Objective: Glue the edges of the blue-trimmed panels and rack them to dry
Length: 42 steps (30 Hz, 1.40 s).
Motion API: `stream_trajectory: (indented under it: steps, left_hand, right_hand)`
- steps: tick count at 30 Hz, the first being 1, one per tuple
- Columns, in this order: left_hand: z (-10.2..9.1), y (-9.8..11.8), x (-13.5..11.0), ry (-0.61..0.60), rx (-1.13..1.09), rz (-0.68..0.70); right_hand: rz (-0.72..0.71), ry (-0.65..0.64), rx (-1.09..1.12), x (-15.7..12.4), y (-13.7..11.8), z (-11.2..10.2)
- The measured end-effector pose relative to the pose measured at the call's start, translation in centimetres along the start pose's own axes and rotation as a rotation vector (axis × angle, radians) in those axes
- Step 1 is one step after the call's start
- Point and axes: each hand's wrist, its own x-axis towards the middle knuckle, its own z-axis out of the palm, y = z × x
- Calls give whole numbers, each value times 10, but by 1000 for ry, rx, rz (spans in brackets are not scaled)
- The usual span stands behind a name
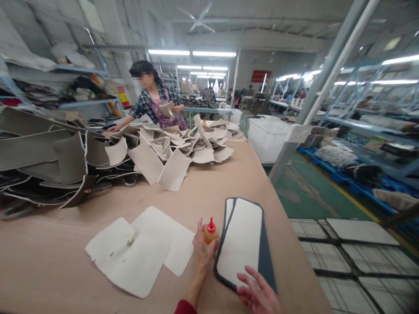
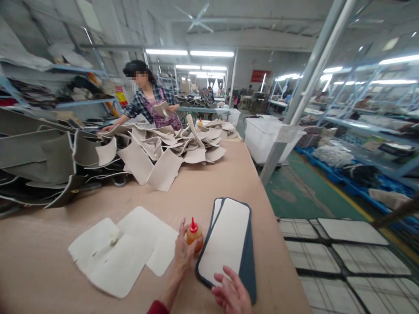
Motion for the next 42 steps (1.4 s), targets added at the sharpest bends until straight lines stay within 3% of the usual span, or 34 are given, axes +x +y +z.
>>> stream_trajectory:
  steps: [4, 8, 11, 15, 20, 25, 31, 35, 38, 42]
  left_hand:
    - [-8, 9, 0, 13, 178, 120]
    - [-8, 55, -26, 62, 272, 309]
    - [6, 81, -54, 32, 301, 379]
    - [36, 81, -86, -64, 320, 448]
    - [70, 76, -105, -173, 426, 553]
    - [87, 80, -114, -252, 429, 559]
    - [107, 65, -124, -288, 395, 480]
    - [118, 56, -122, -318, 383, 359]
    - [121, 52, -112, -275, 364, 213]
    - [112, 47, -88, -142, 318, 131]
  right_hand:
    - [281, -178, 121, -2, -1, 12]
    - [528, -355, 281, -8, -12, 37]
    - [551, -515, 444, -13, -31, 51]
    - [452, -629, 600, -13, -60, 48]
    - [341, -576, 645, -8, -85, 31]
    - [431, -592, 678, 3, -90, 8]
    - [509, -403, 666, 26, -83, -34]
    - [592, -469, 568, 35, -83, -59]
    - [685, -434, 417, 42, -86, -74]
    - [552, -263, 271, 53, -92, -83]
